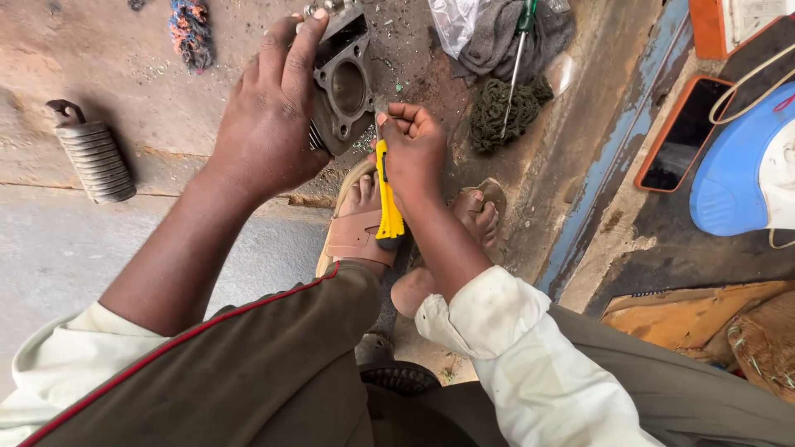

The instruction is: Cleaning and scraping debris from a motorcycle engine cylinder component.

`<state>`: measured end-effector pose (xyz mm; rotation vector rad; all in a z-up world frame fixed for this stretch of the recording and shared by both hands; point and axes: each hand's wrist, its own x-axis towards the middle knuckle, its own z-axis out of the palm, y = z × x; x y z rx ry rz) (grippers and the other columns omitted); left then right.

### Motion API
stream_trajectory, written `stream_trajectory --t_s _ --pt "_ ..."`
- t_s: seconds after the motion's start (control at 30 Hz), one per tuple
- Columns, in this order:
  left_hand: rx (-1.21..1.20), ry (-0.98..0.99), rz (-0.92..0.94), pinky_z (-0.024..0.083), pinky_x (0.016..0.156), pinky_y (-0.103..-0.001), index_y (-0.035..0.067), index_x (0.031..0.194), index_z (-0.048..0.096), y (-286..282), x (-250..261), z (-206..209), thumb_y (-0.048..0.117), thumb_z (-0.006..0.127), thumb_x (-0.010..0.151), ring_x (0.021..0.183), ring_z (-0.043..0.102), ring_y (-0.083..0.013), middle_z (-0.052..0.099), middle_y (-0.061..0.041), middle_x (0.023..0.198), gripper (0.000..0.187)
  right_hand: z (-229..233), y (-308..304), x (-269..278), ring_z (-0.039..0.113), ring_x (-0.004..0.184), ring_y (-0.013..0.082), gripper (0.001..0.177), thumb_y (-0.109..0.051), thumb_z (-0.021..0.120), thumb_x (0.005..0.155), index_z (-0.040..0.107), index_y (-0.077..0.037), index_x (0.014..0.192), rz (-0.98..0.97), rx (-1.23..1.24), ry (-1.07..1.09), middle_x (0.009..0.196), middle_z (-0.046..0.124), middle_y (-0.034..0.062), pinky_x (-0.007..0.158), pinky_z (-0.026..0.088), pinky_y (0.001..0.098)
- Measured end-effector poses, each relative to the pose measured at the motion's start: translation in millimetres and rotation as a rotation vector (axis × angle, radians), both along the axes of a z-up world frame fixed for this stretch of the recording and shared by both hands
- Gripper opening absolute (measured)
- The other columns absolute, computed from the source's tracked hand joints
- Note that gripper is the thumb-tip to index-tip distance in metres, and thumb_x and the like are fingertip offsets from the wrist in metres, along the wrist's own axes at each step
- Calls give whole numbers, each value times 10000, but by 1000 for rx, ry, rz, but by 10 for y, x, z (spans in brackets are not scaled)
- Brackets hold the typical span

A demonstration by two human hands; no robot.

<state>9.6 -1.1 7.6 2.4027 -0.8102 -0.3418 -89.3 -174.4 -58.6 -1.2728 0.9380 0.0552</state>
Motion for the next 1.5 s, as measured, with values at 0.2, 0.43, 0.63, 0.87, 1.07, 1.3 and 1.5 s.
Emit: stream_trajectory --t_s 0.2,0.43,0.63,0.87,1.07,1.3,1.5 --pt "-7 17 2 482 1075 -555 101 1638 180 -6 9 10 219 957 673 1343 503 -507 346 -272 1559 1245 1 15 -4 665 643 86 164 -53 701 962 627 17 1090 67 -88 -6 872 700 70 516 587 261" --pt "10 55 0 481 1085 -551 101 1639 171 -44 13 70 145 933 622 1334 497 -518 345 -277 1571 1271 51 -13 -14 636 623 79 172 -59 718 938 632 13 1068 81 -182 -5 852 679 54 479 563 245" --pt "30 41 -7 464 1104 -551 97 1636 156 -36 14 57 189 962 625 1365 472 -522 336 -294 1557 1296 -59 -213 32 621 606 58 135 -93 735 939 674 -9 1026 165 -305 33 820 692 29 466 532 238" --pt "-16 38 -18 458 1132 -554 66 1660 159 -54 66 65 278 971 735 1368 466 -534 334 -305 1593 1249 -239 -296 265 611 611 51 105 -78 725 960 701 -22 1045 156 -308 -57 837 729 19 496 506 237" --pt "-3 0 -41 439 1163 -545 55 1662 142 -28 28 33 292 985 720 1383 454 -542 322 -310 1581 1287 -646 -445 95 630 851 62 158 -27 716 989 724 17 1141 81 -230 -216 1017 730 54 767 531 228" --pt "-6 29 -12 457 1144 -545 80 1662 130 -57 30 59 244 962 689 1363 473 -539 323 -308 1584 1291 -395 -312 435 657 833 46 156 -42 722 969 729 8 1116 206 -290 -247 960 762 13 769 533 214" --pt "38 122 11 454 1121 -554 105 1663 137 -77 -19 75 265 971 699 1367 462 -545 311 -308 1588 1284 -364 -374 410 598 714 51 160 -64 766 933 767 9 1076 193 -449 -123 834 740 29 654 503 232"
